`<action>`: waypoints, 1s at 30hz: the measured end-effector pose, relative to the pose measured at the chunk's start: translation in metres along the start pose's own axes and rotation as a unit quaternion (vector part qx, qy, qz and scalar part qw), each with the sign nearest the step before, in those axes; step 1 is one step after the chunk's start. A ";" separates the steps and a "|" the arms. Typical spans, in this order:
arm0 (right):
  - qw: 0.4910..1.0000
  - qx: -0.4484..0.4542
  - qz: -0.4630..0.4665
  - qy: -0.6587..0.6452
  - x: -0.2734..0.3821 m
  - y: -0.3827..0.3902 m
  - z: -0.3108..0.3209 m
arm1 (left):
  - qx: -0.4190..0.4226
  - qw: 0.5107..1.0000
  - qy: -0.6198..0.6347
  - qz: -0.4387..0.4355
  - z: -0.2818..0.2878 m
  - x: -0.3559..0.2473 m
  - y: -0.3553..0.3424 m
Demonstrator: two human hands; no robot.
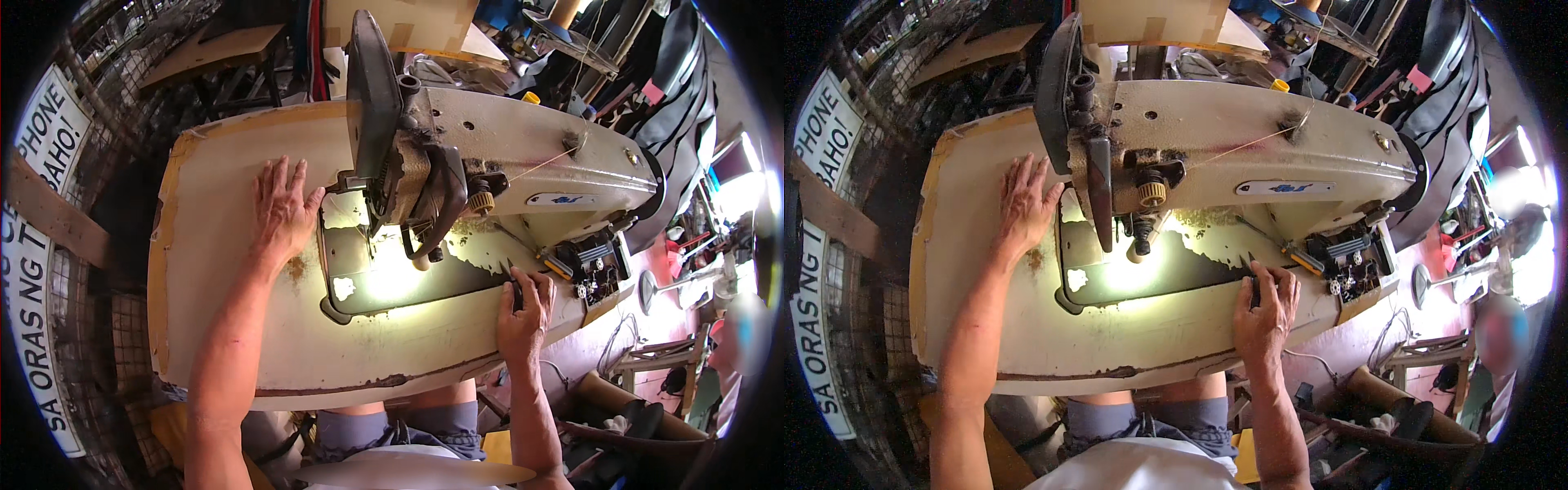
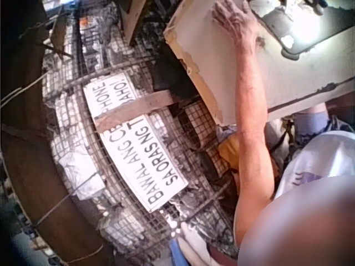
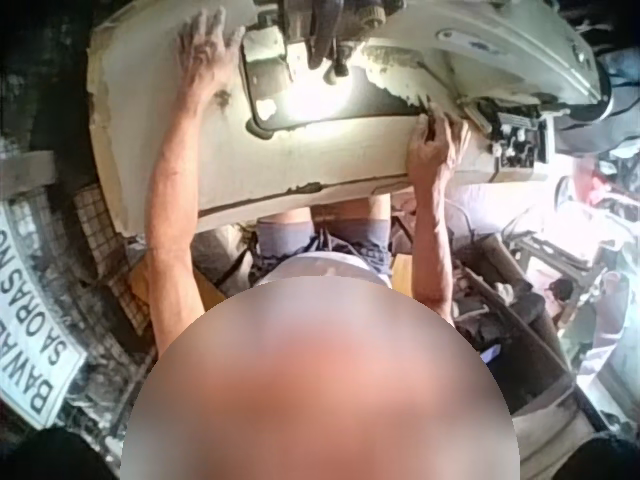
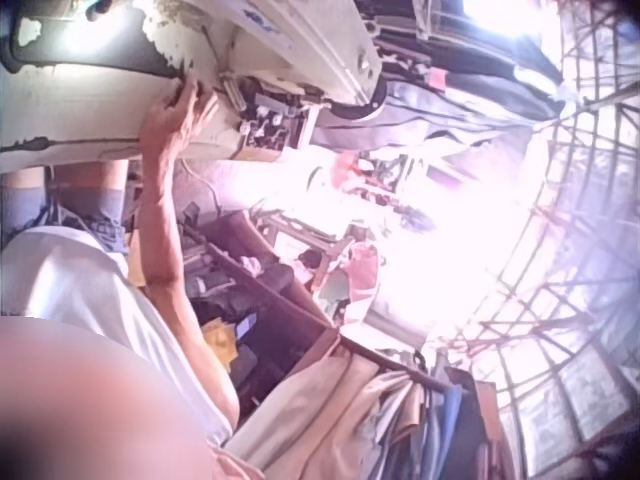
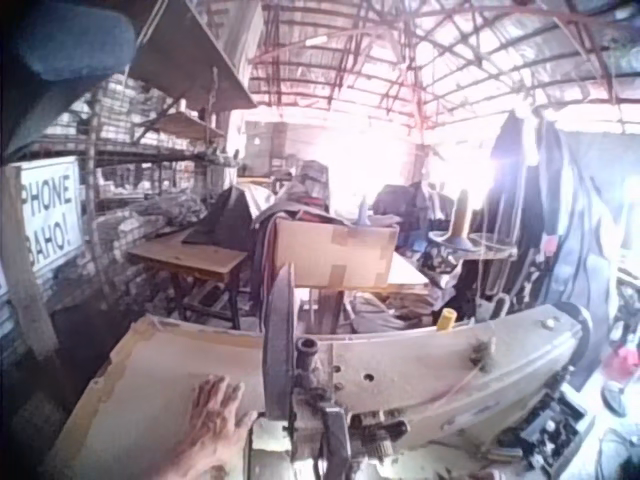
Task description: Sewing a yellow tote bag with black and white striped straps using an industrial sewing machine.
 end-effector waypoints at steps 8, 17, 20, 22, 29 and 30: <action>1.000 -0.005 0.007 0.005 -0.002 0.004 0.001 | -0.003 1.000 0.011 -0.021 0.005 0.000 0.000; 1.000 -0.017 -0.014 0.011 -0.002 0.001 0.004 | 0.001 0.999 0.048 0.008 -0.008 0.014 -0.006; 1.000 -0.010 -0.017 0.006 -0.002 0.000 0.003 | -0.097 0.990 0.076 -0.070 0.008 0.005 -0.003; 1.000 -0.030 -0.011 -0.003 -0.003 0.000 0.005 | -0.119 0.980 0.081 -0.138 0.015 -0.006 0.004; 0.999 -0.004 -0.010 -0.035 -0.012 0.002 0.000 | -0.016 0.985 0.163 -0.061 -0.009 0.007 -0.001; 0.999 -0.009 -0.018 -0.034 -0.013 0.001 0.001 | -0.038 0.988 0.120 -0.090 -0.006 0.016 -0.007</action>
Point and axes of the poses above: each hand's wrist, its own y-axis away from the middle knuckle, its own z-axis out of the back of the hand, x = y × z, the point moved 6 cm from there along -y, towards the middle knuckle, and after that the axes turned 4 degrees about x, right-handed, at the moved point
